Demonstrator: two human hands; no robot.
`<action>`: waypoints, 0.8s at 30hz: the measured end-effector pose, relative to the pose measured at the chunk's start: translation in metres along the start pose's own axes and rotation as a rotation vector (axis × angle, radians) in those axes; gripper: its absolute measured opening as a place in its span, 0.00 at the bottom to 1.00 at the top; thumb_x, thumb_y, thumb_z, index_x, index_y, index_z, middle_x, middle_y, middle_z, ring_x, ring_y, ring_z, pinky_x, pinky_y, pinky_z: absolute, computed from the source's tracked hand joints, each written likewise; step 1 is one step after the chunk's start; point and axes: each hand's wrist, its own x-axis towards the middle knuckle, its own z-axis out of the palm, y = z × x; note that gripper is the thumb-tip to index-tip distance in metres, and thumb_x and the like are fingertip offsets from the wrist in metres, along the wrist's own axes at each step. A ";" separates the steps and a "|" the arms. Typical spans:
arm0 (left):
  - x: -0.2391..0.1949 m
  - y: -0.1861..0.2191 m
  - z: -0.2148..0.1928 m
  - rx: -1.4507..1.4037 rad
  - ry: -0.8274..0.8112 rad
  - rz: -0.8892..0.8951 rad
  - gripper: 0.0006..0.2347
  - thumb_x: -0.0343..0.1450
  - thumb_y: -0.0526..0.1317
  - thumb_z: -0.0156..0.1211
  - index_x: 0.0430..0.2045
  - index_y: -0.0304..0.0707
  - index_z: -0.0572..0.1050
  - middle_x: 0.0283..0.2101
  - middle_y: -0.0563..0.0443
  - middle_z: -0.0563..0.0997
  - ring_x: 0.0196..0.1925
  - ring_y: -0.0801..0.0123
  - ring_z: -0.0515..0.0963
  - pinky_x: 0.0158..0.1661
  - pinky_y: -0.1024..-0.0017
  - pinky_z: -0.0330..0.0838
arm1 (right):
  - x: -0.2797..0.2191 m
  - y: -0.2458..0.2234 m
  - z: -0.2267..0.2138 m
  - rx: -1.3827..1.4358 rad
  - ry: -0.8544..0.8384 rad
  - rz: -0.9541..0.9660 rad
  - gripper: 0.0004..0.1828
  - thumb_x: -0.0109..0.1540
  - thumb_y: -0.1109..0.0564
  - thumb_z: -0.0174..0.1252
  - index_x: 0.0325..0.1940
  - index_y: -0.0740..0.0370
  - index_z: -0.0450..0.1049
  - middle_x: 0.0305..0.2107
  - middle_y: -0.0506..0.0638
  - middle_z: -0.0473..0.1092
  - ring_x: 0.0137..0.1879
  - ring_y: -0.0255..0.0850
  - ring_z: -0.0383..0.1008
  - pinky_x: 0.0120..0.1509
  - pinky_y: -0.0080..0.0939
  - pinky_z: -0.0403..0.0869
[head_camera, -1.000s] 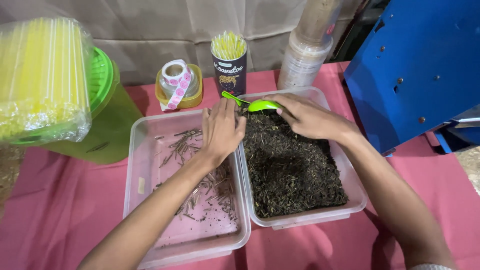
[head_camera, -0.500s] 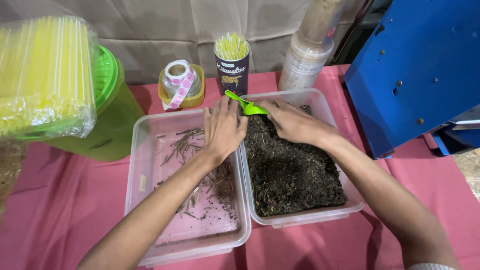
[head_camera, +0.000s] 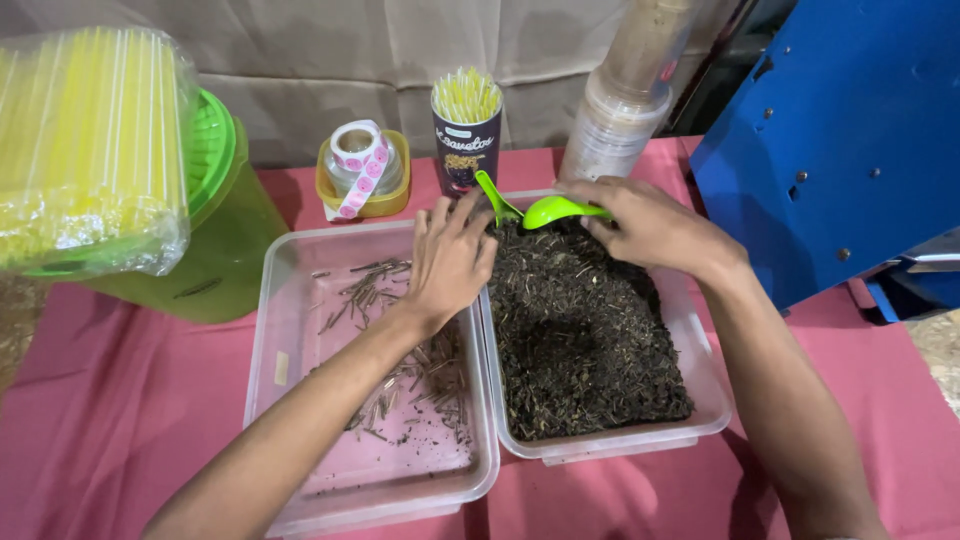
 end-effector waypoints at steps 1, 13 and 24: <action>-0.001 -0.002 0.005 -0.004 -0.003 -0.002 0.12 0.70 0.36 0.50 0.43 0.39 0.81 0.57 0.46 0.76 0.50 0.55 0.71 0.45 0.60 0.62 | -0.002 -0.001 -0.003 0.001 -0.005 0.003 0.22 0.65 0.58 0.54 0.64 0.53 0.71 0.42 0.72 0.74 0.48 0.75 0.75 0.50 0.70 0.73; -0.005 -0.025 0.037 -0.076 0.078 0.181 0.09 0.70 0.37 0.53 0.35 0.46 0.82 0.51 0.50 0.83 0.58 0.55 0.73 0.50 0.62 0.64 | 0.008 0.075 0.024 0.082 0.440 0.036 0.11 0.57 0.54 0.67 0.44 0.50 0.83 0.29 0.52 0.80 0.42 0.51 0.82 0.46 0.51 0.77; 0.002 -0.013 0.024 -0.100 -0.003 0.205 0.11 0.71 0.35 0.51 0.41 0.40 0.81 0.61 0.42 0.79 0.68 0.49 0.71 0.66 0.51 0.60 | -0.004 0.074 0.013 0.121 0.756 0.028 0.00 0.66 0.55 0.69 0.41 0.50 0.84 0.23 0.51 0.75 0.32 0.43 0.77 0.37 0.39 0.73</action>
